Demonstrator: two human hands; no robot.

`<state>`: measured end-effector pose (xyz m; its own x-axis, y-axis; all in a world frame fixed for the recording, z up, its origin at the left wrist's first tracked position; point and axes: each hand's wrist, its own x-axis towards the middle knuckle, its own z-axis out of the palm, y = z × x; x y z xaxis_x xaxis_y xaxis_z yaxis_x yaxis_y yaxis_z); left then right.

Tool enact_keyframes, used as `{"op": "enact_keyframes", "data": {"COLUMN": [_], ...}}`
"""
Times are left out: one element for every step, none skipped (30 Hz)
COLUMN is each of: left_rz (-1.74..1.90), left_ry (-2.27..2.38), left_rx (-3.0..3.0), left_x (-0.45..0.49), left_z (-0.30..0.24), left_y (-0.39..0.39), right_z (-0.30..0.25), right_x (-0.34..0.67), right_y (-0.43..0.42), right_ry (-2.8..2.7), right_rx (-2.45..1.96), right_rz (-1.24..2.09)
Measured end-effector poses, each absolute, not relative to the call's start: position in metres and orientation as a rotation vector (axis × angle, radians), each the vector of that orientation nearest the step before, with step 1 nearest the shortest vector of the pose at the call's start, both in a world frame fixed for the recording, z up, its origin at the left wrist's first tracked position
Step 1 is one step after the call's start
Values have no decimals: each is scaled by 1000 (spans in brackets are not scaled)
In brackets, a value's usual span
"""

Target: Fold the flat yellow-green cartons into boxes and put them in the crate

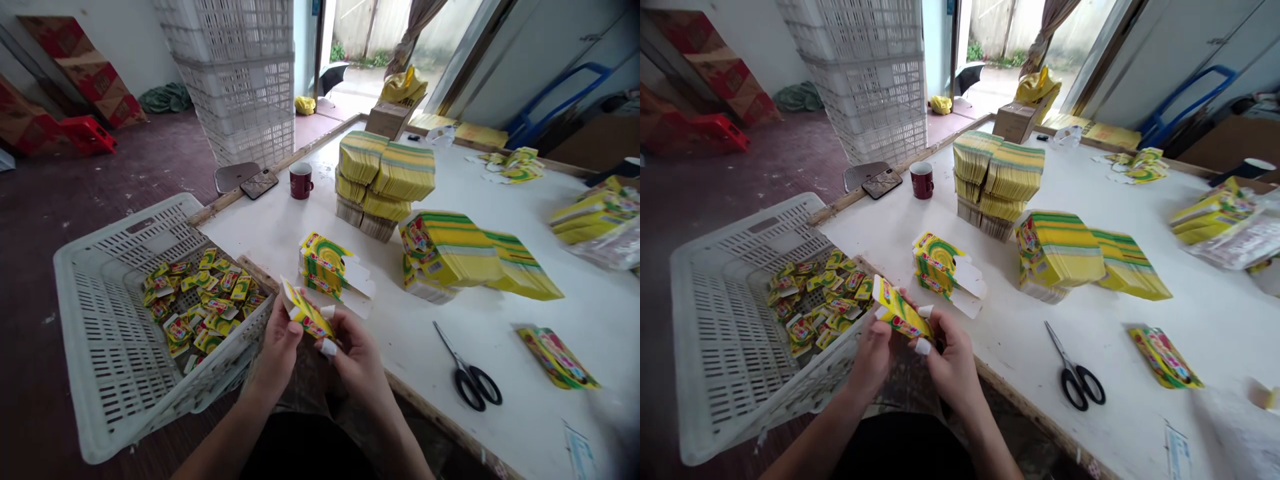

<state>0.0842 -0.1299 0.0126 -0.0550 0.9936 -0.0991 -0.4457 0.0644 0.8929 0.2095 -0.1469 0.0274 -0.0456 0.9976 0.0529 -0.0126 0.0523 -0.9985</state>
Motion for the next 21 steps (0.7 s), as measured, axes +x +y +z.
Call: {"op": "enact_keyframes", "data": {"left_rz": [1408, 1431, 1441, 1430, 1421, 1410, 1395, 1383, 1368, 1344, 1303, 1235, 1152, 1040, 919, 809, 731, 697, 697, 718, 748], "left_ry": [966, 986, 1012, 1040, 1059, 1058, 1038, 1005, 964, 926, 913, 933, 980, 1025, 1057, 1078, 1096, 1118, 1151, 1201, 1260], "left_rx": [778, 776, 770, 768, 770, 780, 799, 825, 859, 902, 960, 1040, 1139, 1257, 1374, 1477, 1558, 1613, 1648, 1669, 1682], "left_x": [83, 82, 81, 79, 77, 73, 67, 61, 55, 49, 44, 40, 39, 40, 42, 47, 52, 57, 62, 66, 70], "left_z": [13, 14, 16, 18, 21, 25, 30, 36, 42, 49, 56, 61, 65, 68, 69, 69, 67, 64, 60, 56, 51], "left_y": [-129, -127, -126, -124, -122, -120, -118, -116, -114, -113, -111, -110, -110, -109, -110, -110, -111, -112, -113, -115, -118], "right_z": [29, 32, 34, 36, 39, 41, 44, 46, 48, 50, 52, 53, 53, 53, 51, 49, 45, 42, 38, 34, 31], "right_x": [214, 219, 223, 228, 233, 238, 243, 249, 253, 257, 259, 260, 258, 255, 251, 247, 243, 239, 236, 234, 232], "right_y": [-146, -146, -145, -145, -144, -144, -143, -142, -141, -140, -140, -140, -141, -143, -144, -146, -148, -150, -151, -152, -152], "right_ry": [-1307, -1360, -1411, -1457, -1497, -1536, -1581, -1635, -1697, -1768, -1846, -1926, -2006, -2076, -2124, -2128, -2070, -1948, -1779, -1594, -1427], "right_rx": [-1150, -1161, -1168, -1177, -1186, -1197, -1217, -1243, -1275, -1303, -1317, -1314, -1290, -1252, -1215, -1190, -1194, -1228, -1279, -1324, -1351], "right_rz": [1160, 1108, 1049, 992, 930, 857, 778, 685, 584, 479, 383, 313, 273, 259, 265, 271, 269, 262, 270, 304, 377]}}
